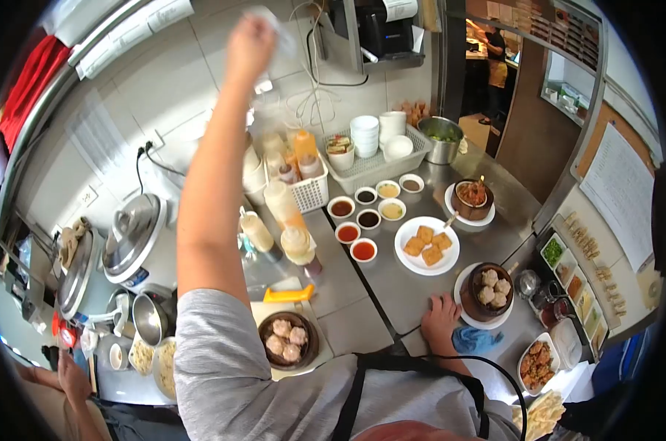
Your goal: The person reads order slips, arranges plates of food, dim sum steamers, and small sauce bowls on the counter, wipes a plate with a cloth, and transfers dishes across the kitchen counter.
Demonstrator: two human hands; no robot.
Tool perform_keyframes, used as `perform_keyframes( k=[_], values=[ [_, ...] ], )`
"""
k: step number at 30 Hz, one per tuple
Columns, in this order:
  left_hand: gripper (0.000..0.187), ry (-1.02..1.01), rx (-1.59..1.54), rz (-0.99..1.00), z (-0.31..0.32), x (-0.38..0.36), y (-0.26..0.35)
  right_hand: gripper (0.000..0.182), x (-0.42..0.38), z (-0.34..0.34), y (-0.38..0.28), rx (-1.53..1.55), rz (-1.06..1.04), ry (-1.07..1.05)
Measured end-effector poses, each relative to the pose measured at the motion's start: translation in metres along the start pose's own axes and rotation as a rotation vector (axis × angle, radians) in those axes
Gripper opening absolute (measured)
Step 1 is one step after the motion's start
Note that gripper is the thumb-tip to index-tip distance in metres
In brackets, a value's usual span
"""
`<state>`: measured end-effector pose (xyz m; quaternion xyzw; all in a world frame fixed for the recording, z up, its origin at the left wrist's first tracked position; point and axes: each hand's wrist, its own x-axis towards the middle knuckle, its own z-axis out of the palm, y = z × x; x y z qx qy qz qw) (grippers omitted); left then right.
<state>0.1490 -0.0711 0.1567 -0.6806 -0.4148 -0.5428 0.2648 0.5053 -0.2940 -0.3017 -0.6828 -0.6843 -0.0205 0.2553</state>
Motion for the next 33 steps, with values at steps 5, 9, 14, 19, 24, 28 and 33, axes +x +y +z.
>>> perform_keyframes(
  k=[5, 9, 14, 19, 24, 28, 33],
  values=[
    [0.015, 0.103, -0.667, -0.536, -0.015, 0.073, -0.032, 0.033, 0.003, -0.005, -0.006, 0.001, 0.024, 0.019],
    [0.015, 0.183, -0.749, -0.731, 0.004, 0.085, -0.054, 0.034, 0.004, -0.003, -0.004, 0.015, 0.013, 0.049],
    [0.016, 0.373, -0.839, -0.694, 0.019, 0.115, -0.036, 0.033, 0.006, -0.008, -0.009, 0.014, 0.009, 0.059],
    [0.02, 0.5, -0.869, -0.664, 0.035, 0.129, -0.035, 0.031, 0.008, -0.01, -0.01, 0.025, 0.006, 0.07],
    [0.019, 0.581, -0.932, -0.679, 0.036, 0.102, -0.038, 0.029, 0.006, -0.006, -0.005, 0.03, -0.008, 0.062],
    [0.019, 0.488, -0.87, -0.72, 0.021, 0.068, -0.035, 0.031, 0.002, -0.005, 0.001, 0.047, -0.039, 0.049],
    [0.026, 0.339, -0.754, -0.75, -0.002, 0.033, 0.012, 0.033, 0.0, -0.002, 0.004, 0.074, -0.039, 0.022]
  ],
)
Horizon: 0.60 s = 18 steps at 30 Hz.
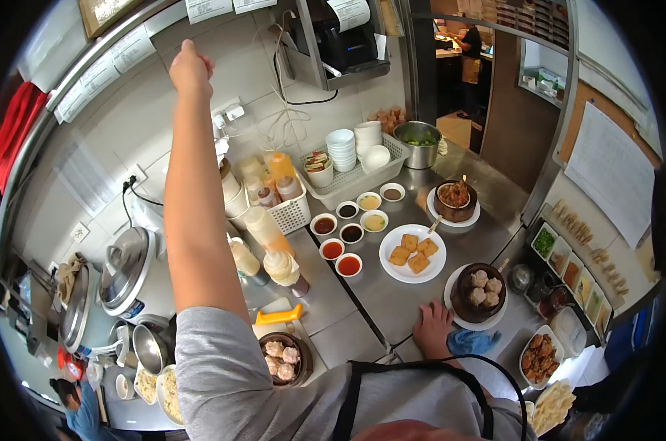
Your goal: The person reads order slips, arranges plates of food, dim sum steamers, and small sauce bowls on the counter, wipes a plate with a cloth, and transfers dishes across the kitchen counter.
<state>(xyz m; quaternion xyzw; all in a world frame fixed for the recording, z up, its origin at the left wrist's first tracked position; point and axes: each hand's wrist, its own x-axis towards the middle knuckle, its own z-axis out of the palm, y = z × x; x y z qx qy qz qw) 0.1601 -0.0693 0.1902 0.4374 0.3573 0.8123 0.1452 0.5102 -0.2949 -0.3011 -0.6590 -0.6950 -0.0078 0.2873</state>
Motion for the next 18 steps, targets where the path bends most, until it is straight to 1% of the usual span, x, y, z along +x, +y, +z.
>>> perform_keyframes(
  k=[2, 7, 9, 11, 12, 13, 15, 17, 18],
  values=[
    [0.032, -0.138, 0.131, 0.075, 0.003, -0.023, 0.003, 0.033, -0.001, -0.002, 0.001, 0.04, -0.018, 0.001],
    [0.034, -0.365, 0.344, 0.306, 0.024, -0.103, -0.011, 0.033, -0.002, 0.004, 0.006, 0.065, -0.035, 0.032],
    [0.039, -0.468, 0.355, 0.242, 0.032, -0.147, -0.012, 0.033, -0.004, 0.007, 0.009, 0.065, -0.029, 0.029],
    [0.041, -0.589, 0.388, 0.312, 0.034, -0.188, -0.015, 0.033, -0.001, 0.002, 0.004, 0.076, 0.008, -0.029],
    [0.043, -0.631, 0.336, 0.278, 0.035, -0.206, -0.022, 0.032, 0.003, -0.003, 0.001, 0.078, 0.027, -0.057],
    [0.044, -0.671, 0.282, 0.243, 0.035, -0.224, -0.031, 0.032, 0.01, -0.008, -0.002, 0.166, 0.013, -0.043],
    [0.044, -0.727, 0.169, 0.103, 0.036, -0.259, -0.043, 0.031, 0.033, -0.022, -0.008, 0.345, -0.013, -0.011],
    [0.046, -0.696, 0.092, -0.026, 0.038, -0.293, -0.062, 0.028, 0.069, -0.048, -0.009, 0.398, -0.098, 0.031],
    [0.044, -0.691, 0.056, -0.077, 0.037, -0.31, -0.071, 0.026, 0.085, -0.07, -0.01, 0.421, -0.106, 0.081]
  ],
)
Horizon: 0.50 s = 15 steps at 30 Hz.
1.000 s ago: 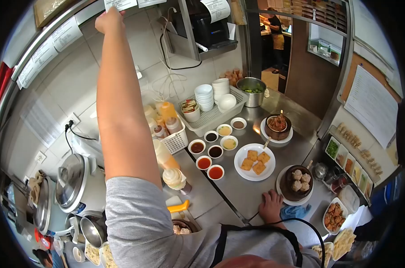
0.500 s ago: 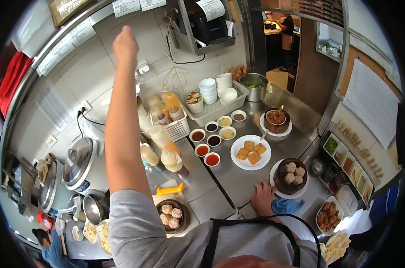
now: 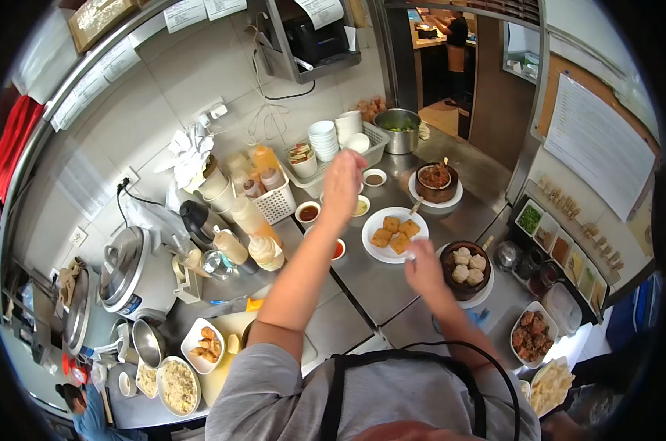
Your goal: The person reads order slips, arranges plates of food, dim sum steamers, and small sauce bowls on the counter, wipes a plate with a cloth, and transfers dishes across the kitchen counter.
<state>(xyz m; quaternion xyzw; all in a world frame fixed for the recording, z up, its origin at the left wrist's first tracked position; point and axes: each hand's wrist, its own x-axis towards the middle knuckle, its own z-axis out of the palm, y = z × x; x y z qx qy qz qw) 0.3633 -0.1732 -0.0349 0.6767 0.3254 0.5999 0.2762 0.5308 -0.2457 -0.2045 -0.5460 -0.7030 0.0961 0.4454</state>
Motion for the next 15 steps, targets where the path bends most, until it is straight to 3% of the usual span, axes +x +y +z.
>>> perform_keyframes(
  k=[3, 9, 11, 15],
  values=[
    [0.041, -0.001, 0.0, -0.066, 0.028, -0.047, -0.029, 0.02, 0.052, -0.051, 0.004, -0.075, -0.074, 0.099],
    [0.031, -0.133, -0.017, -0.523, 0.056, -0.168, -0.111, 0.011, 0.091, -0.158, 0.046, -0.238, 0.037, 0.236],
    [0.028, -0.154, 0.054, -0.553, 0.053, -0.205, -0.146, 0.01, 0.091, -0.183, 0.076, -0.355, -0.115, 0.324],
    [0.026, -0.232, 0.234, -0.611, 0.047, -0.246, -0.171, 0.01, 0.084, -0.21, 0.095, -0.359, 0.078, 0.306]
  ],
)
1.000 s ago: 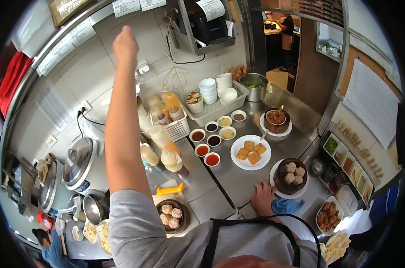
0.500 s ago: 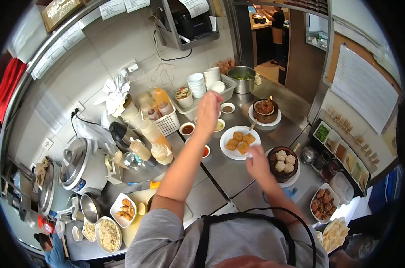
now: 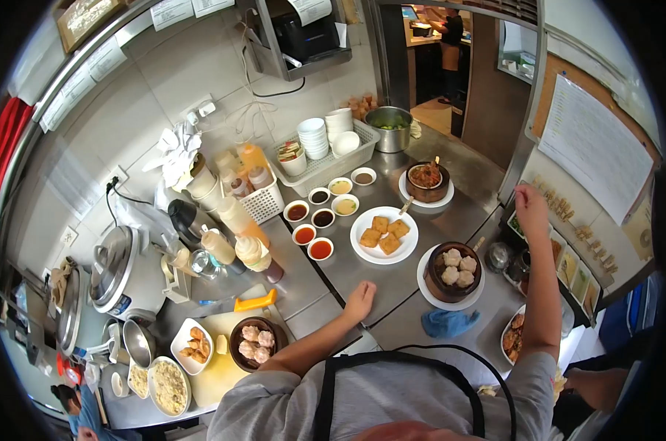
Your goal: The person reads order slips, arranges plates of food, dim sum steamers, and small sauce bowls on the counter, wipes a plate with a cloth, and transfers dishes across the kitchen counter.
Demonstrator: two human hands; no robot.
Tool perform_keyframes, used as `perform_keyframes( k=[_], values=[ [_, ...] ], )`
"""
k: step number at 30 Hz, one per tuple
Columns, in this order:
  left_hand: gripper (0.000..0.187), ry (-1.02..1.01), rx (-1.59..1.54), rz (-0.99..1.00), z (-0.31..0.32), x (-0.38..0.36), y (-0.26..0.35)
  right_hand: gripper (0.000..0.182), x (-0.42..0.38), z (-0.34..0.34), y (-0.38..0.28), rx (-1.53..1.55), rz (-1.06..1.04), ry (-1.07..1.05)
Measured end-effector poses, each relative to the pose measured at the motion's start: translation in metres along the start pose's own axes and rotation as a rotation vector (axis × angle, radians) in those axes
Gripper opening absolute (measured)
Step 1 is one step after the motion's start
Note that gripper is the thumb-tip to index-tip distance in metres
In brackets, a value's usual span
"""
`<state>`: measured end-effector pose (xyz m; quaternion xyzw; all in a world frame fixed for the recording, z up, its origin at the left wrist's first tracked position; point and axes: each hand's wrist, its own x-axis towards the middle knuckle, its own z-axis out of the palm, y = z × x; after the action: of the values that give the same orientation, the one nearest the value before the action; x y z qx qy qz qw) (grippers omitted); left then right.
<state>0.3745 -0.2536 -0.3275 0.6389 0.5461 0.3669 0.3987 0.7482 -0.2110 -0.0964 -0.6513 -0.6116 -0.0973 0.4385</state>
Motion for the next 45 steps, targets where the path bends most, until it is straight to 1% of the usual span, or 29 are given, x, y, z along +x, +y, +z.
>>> perform_keyframes(
  k=[2, 3, 5, 6, 7, 8, 9, 10, 12, 15, 18, 21, 24, 27, 30, 33, 36, 37, 39, 40, 41, 42, 43, 44, 45],
  values=[
    [0.025, -0.033, 0.174, 0.051, -0.007, -0.011, 0.008, 0.01, 0.0, -0.003, 0.007, 0.034, 0.042, 0.017],
    [0.024, -0.016, 0.253, 0.072, -0.01, -0.011, 0.007, 0.014, 0.003, -0.003, 0.014, 0.069, 0.045, 0.015],
    [0.023, -0.053, 0.407, 0.128, -0.005, -0.014, 0.006, 0.018, 0.015, -0.013, 0.03, -0.167, 0.025, -0.071],
    [0.022, -0.058, 0.389, 0.122, -0.003, -0.015, 0.006, 0.023, 0.017, -0.017, 0.041, -0.219, -0.061, 0.035],
    [0.02, -0.075, 0.371, 0.117, -0.003, -0.016, 0.005, 0.023, 0.022, -0.025, 0.048, -0.243, 0.004, 0.035],
    [0.02, -0.069, 0.412, 0.125, -0.001, -0.017, 0.005, 0.024, 0.027, -0.04, 0.045, -0.249, 0.117, 0.016],
    [0.019, -0.051, 0.455, 0.132, -0.001, -0.017, 0.006, 0.024, 0.035, -0.043, 0.078, -0.223, 0.087, 0.046],
    [0.019, -0.05, 0.455, 0.166, -0.001, -0.017, 0.007, 0.022, 0.041, -0.05, 0.1, -0.185, 0.124, 0.062],
    [0.018, -0.045, 0.444, 0.223, -0.001, -0.016, 0.009, 0.022, 0.044, -0.065, 0.125, 0.0, 0.41, 0.024],
    [0.017, -0.032, 0.418, 0.279, -0.002, -0.016, 0.013, 0.022, 0.042, -0.075, 0.165, -0.14, 0.442, 0.008],
    [0.015, -0.013, 0.458, 0.285, -0.001, -0.015, 0.011, 0.022, 0.037, -0.065, 0.193, -0.173, 0.451, 0.012],
    [0.014, -0.007, 0.442, 0.303, 0.0, -0.014, 0.015, 0.022, 0.039, -0.05, 0.202, -0.244, 0.435, -0.022],
    [0.013, -0.006, 0.486, 0.289, 0.001, -0.014, 0.014, 0.023, 0.045, -0.033, 0.201, -0.32, 0.503, -0.05],
    [0.013, -0.01, 0.482, 0.287, 0.001, -0.014, 0.01, 0.024, 0.052, -0.038, 0.195, -0.311, 0.636, -0.085],
    [0.013, -0.008, 0.476, 0.295, 0.002, -0.013, 0.011, 0.025, 0.053, -0.054, 0.233, -0.325, 0.63, -0.092],
    [0.013, -0.019, 0.464, 0.283, 0.002, -0.013, 0.013, 0.026, 0.046, -0.067, 0.259, -0.349, 0.561, -0.184],
    [0.013, -0.021, 0.502, 0.274, 0.002, -0.013, 0.013, 0.027, 0.041, -0.069, 0.263, -0.438, 0.505, -0.273],
    [0.014, -0.033, 0.51, 0.297, 0.001, -0.013, 0.013, 0.027, 0.039, -0.064, 0.26, -0.474, 0.48, -0.31],
    [0.015, -0.021, 0.527, 0.312, 0.002, -0.011, 0.011, 0.028, 0.032, -0.059, 0.265, -0.467, 0.391, -0.248],
    [0.017, -0.034, 0.511, 0.231, 0.005, -0.012, 0.01, 0.032, 0.029, -0.056, 0.283, -0.637, 0.286, -0.211],
    [0.018, -0.082, 0.514, 0.129, 0.005, -0.011, 0.013, 0.03, 0.03, -0.051, 0.297, -0.836, 0.238, -0.307],
    [0.019, -0.104, 0.46, 0.09, 0.004, -0.011, 0.015, 0.03, 0.029, -0.046, 0.319, -0.845, 0.064, -0.32],
    [0.02, -0.106, 0.448, 0.102, 0.002, -0.011, 0.008, 0.032, 0.029, -0.043, 0.362, -0.776, -0.229, -0.304],
    [0.02, -0.09, 0.508, 0.097, 0.0, -0.013, 0.013, 0.03, 0.039, -0.042, 0.424, -0.802, -0.025, -0.443],
    [0.019, -0.112, 0.514, 0.056, -0.002, -0.013, 0.018, 0.032, 0.047, -0.039, 0.454, -0.427, 0.159, -0.226]
  ],
)
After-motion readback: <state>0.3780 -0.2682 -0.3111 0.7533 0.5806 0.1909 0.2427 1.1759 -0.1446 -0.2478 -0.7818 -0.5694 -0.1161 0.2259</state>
